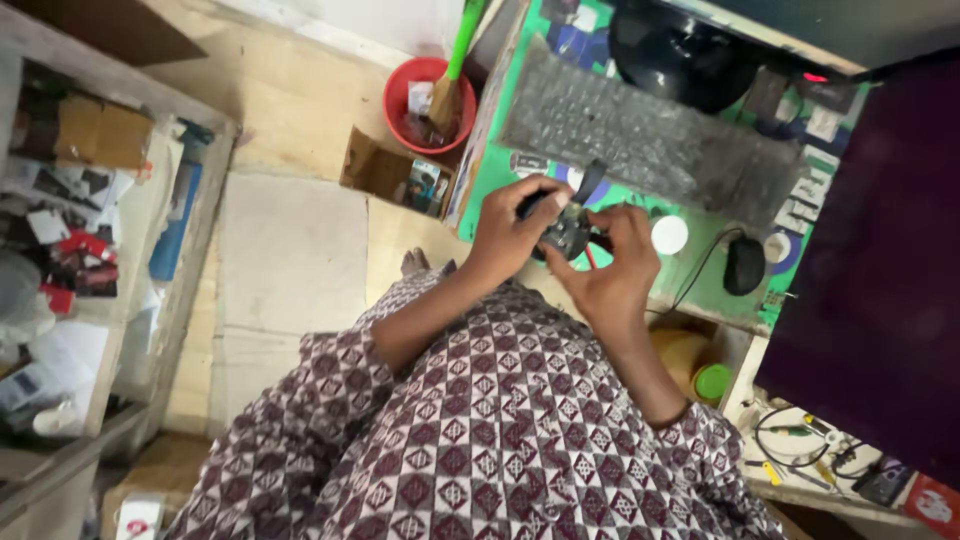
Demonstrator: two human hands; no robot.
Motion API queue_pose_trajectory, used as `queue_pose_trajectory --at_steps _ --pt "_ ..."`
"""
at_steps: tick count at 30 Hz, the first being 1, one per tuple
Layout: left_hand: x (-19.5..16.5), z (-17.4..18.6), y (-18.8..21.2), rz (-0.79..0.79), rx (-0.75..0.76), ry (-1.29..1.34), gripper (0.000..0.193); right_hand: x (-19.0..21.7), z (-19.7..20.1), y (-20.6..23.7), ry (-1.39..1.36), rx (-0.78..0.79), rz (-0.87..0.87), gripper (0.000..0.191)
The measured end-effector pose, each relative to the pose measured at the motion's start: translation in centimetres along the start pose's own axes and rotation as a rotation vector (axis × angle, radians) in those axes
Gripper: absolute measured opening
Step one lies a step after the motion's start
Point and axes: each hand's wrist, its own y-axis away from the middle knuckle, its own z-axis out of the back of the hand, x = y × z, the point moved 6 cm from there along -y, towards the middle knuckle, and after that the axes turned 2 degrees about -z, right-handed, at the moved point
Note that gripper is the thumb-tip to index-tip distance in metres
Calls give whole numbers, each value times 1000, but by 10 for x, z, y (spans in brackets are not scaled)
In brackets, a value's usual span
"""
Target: The person sits at a workbench holding a small blue portable speaker, opens its housing and works on the internal components and wiring, using a screwdriver and a soldering iron on the speaker's circuitry, then reaches across the bench for supplies while holding the opened speaker.
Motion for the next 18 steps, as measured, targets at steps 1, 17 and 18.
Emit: queue_pose_trajectory --at_steps 1,17,18 --pt "4 0 2 28 18 53 22 -1 -1 0 -17 16 -21 54" --pt "18 -7 7 13 4 333 19 -71 -23 16 -730 56 -464 24" --pt "18 -6 9 25 -3 337 19 -72 -24 15 -735 63 -421 22"
